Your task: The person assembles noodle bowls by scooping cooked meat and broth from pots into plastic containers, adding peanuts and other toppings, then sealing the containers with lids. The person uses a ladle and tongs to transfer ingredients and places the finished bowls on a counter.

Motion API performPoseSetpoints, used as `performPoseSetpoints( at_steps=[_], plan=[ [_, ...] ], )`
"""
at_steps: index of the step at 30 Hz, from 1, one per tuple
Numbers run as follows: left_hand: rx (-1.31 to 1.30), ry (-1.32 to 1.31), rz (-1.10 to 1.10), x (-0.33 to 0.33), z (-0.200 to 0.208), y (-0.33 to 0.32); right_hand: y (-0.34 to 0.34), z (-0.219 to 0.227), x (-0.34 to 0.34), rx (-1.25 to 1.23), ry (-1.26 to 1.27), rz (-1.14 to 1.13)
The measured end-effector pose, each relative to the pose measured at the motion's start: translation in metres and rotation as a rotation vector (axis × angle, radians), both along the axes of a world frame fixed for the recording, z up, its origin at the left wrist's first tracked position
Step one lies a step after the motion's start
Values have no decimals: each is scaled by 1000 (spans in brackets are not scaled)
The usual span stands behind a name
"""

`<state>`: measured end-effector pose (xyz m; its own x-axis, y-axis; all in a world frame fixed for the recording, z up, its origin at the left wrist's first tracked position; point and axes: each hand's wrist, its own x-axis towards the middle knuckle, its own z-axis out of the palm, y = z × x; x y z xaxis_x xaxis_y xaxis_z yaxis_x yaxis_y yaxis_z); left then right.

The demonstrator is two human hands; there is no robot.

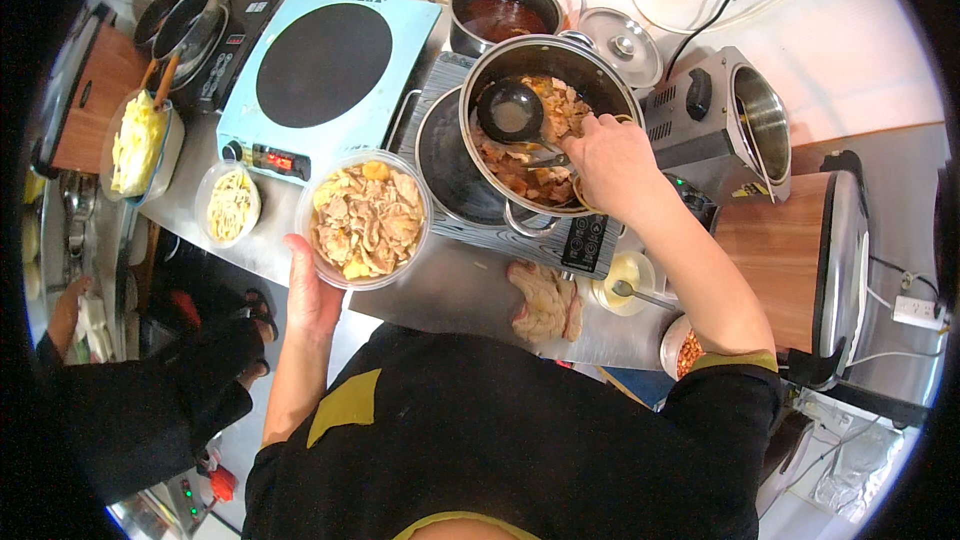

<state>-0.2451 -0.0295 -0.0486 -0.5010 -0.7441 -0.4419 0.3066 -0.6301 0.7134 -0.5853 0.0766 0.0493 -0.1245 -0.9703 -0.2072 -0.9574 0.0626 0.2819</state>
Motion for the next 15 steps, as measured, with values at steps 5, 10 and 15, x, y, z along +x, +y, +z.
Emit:
performPoseSetpoints(
  at_steps=[5, 10, 15],
  plan=[
    [-31, 21, -4, -9, 3, 2, 3, 15, -24, -43, -186, -149],
    [40, 41, -68, -23, 7, 2, 24, 34, -35, -208, -338, -129],
    [31, -7, -36, -33, 5, 4, 26, 75, -4, -286, -490, -142]
  ],
)
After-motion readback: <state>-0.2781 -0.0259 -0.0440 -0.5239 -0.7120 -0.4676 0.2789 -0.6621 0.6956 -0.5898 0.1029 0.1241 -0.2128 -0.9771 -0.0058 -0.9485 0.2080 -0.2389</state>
